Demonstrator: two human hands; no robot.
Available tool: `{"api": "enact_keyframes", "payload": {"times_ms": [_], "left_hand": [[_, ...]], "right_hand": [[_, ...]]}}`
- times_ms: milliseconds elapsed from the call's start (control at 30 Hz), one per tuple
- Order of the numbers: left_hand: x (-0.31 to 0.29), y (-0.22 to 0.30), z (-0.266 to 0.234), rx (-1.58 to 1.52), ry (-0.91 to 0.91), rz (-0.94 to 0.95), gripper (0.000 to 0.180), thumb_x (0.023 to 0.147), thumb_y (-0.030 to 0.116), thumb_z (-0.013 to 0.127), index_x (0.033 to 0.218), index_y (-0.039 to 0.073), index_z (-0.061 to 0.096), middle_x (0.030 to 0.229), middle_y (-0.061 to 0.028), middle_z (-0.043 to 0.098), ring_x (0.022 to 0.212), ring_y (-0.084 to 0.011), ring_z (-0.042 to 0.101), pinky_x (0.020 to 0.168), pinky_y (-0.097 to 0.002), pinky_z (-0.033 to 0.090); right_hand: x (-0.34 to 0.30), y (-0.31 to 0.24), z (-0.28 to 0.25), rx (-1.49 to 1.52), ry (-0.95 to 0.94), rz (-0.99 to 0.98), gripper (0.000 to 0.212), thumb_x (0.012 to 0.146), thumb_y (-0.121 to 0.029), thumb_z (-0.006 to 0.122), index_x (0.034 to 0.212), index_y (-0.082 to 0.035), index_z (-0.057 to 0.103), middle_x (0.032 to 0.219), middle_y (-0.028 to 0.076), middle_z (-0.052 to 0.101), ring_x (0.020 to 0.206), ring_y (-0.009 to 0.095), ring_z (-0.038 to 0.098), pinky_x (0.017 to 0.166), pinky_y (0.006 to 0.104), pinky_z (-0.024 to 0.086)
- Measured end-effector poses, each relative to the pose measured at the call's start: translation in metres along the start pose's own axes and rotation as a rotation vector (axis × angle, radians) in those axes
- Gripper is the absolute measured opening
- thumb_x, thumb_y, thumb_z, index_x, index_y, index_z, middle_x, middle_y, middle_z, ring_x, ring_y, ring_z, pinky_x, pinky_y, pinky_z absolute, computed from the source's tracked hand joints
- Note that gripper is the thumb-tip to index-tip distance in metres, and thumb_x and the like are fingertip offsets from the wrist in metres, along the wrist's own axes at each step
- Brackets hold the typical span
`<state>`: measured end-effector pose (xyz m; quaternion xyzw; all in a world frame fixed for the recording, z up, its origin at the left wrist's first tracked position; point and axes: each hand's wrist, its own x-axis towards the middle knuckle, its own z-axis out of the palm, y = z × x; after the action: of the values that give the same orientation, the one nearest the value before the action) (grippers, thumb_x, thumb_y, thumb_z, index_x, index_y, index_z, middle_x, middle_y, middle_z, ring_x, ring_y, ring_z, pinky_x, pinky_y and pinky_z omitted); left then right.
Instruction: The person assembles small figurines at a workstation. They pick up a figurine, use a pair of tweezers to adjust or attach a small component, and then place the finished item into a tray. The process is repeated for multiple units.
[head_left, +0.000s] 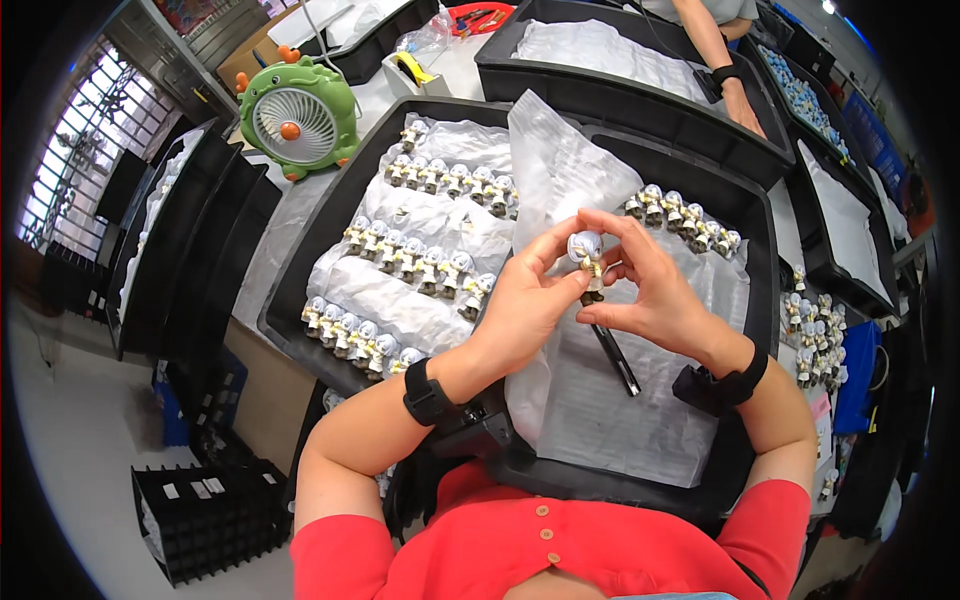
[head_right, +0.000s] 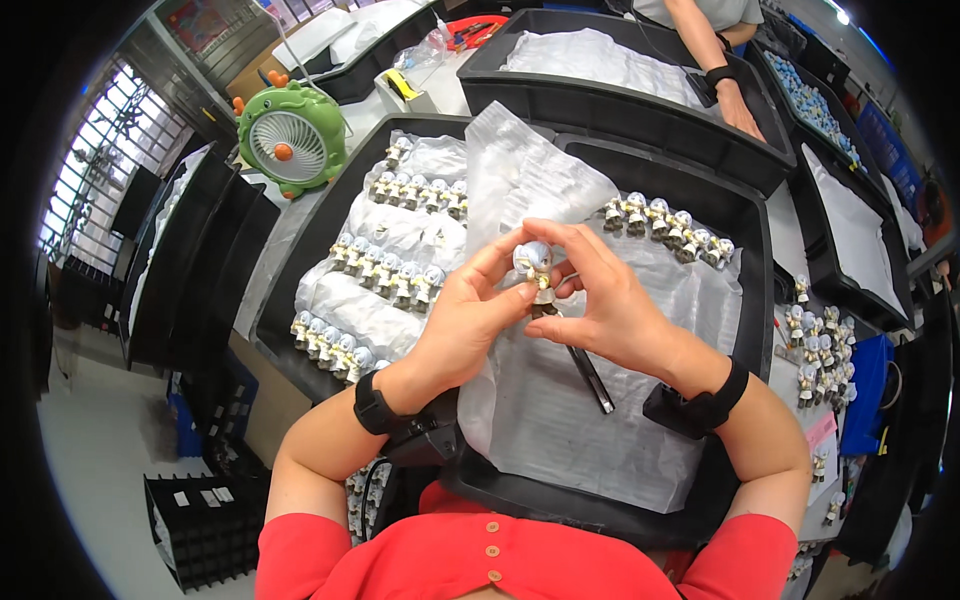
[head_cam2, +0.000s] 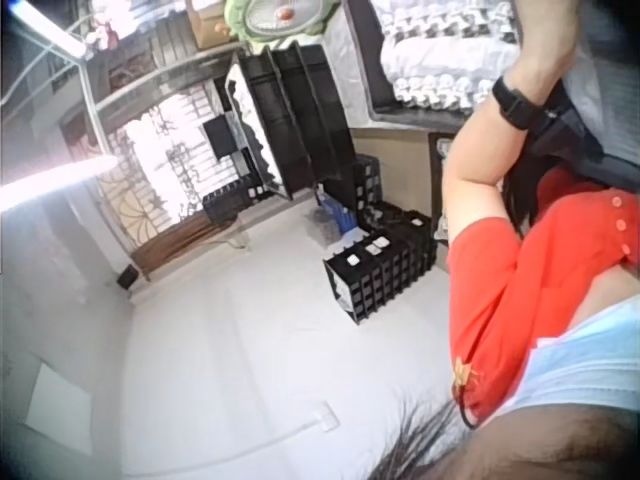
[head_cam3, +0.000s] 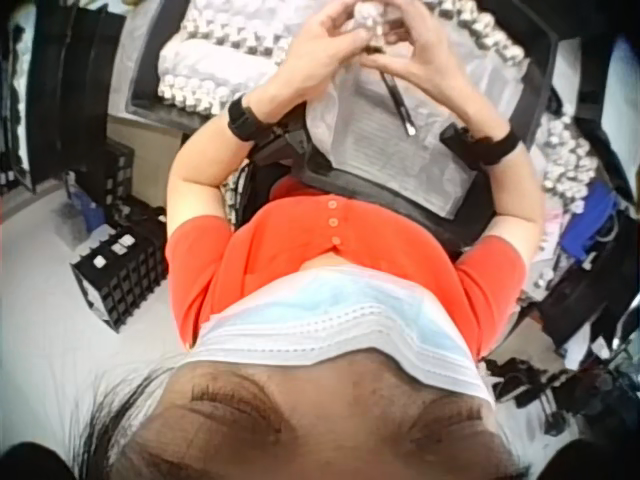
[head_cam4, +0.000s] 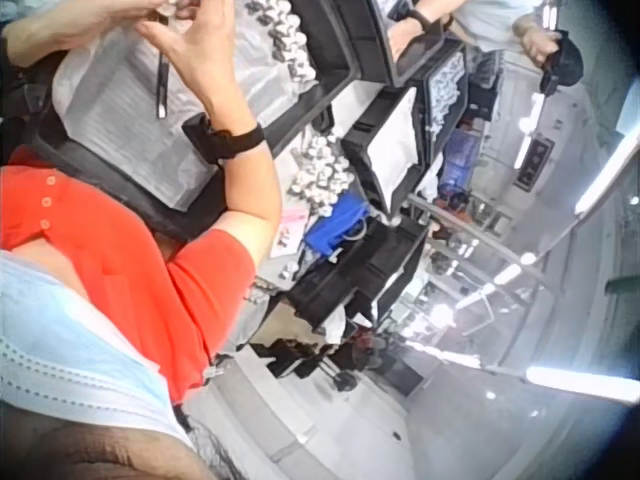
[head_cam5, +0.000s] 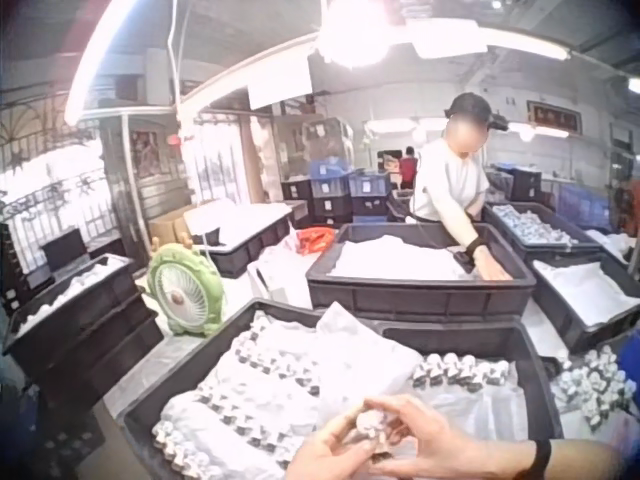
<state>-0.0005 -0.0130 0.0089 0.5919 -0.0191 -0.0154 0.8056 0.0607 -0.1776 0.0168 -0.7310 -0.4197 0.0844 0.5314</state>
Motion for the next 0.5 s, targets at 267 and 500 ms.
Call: {"api": "enact_keyframes", "payload": {"times_ms": [267,500], "left_hand": [[-0.0055,0.0047,0.0042,0.022,-0.037,0.059,0.061,0.085,0.001,0.059,0.140,0.001,0.031,0.130,-0.0091,0.042,0.109,-0.0170,0.053,0.088,-0.0286,0.047],[-0.0040,-0.0004,0.0049,-0.003,-0.026,0.087,0.064,0.084,0.003,0.063,0.139,0.002,0.030,0.130,-0.0112,0.040,0.107,-0.0172,0.054,0.086,-0.0274,0.048]], "right_hand": [[0.0010,0.0041,-0.0013,-0.187,0.061,-0.176,0.074,0.065,-0.003,0.076,0.130,-0.009,0.042,0.118,0.010,0.051,0.087,0.020,0.056,0.074,0.0309,0.047],[0.0007,0.0035,0.0020,-0.252,0.115,-0.243,0.070,0.065,-0.005,0.076,0.128,-0.007,0.044,0.118,0.011,0.052,0.096,0.023,0.055,0.082,0.0334,0.047]]}}
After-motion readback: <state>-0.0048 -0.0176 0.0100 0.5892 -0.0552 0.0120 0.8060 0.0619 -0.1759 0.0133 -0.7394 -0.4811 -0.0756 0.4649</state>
